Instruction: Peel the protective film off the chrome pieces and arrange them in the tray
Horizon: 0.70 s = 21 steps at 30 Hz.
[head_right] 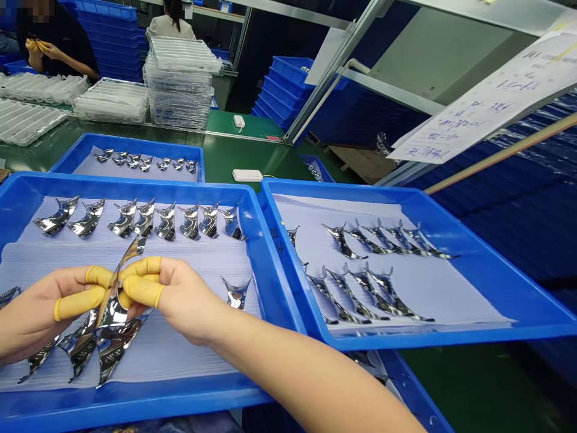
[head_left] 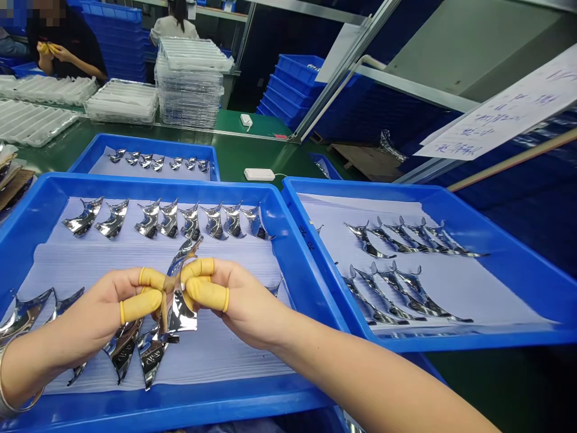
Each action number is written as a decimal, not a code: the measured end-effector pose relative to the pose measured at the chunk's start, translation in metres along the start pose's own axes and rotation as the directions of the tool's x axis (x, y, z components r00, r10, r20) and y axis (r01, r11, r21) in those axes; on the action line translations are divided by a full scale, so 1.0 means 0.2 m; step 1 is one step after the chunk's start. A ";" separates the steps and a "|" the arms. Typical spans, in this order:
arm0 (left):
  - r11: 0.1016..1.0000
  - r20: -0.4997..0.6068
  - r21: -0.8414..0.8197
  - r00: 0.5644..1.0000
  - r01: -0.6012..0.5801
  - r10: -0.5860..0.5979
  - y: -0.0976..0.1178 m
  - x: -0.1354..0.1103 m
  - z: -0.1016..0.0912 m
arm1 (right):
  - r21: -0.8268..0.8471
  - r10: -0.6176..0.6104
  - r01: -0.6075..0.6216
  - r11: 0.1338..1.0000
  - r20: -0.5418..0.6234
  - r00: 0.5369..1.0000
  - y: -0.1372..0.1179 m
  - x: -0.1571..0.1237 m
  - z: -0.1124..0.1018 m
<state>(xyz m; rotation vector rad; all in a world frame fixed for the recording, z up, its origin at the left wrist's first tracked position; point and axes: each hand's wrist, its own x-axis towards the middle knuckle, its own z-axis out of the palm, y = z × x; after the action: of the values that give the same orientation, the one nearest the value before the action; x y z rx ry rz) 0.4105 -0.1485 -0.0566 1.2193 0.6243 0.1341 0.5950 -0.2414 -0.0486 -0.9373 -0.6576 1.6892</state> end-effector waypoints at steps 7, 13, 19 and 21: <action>0.999 -0.040 -0.027 0.999 0.023 -0.025 -0.01 -0.01 -0.01 | 0.010 0.000 0.000 1.000 0.029 1.000 0.00 -0.01 -0.01; 0.993 -0.025 -0.011 0.992 -0.121 0.120 -0.02 0.00 -0.01 | -0.020 -0.033 0.033 0.999 0.023 0.999 0.00 -0.01 -0.01; 0.902 -0.079 0.257 0.923 -0.347 0.378 -0.02 -0.06 -0.01 | -0.136 -0.128 0.122 0.983 -0.035 0.991 0.00 0.00 -0.02; 0.799 -0.069 0.420 0.863 -0.430 0.500 -0.02 -0.09 0.00 | -0.198 -0.140 0.128 0.972 -0.045 0.989 0.01 0.01 -0.03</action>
<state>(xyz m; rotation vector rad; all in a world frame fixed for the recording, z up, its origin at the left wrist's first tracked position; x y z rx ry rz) 0.3953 -0.1564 -0.0537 1.7577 0.5013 0.5636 0.5986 -0.2406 -0.0544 -1.0522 -0.8396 1.4915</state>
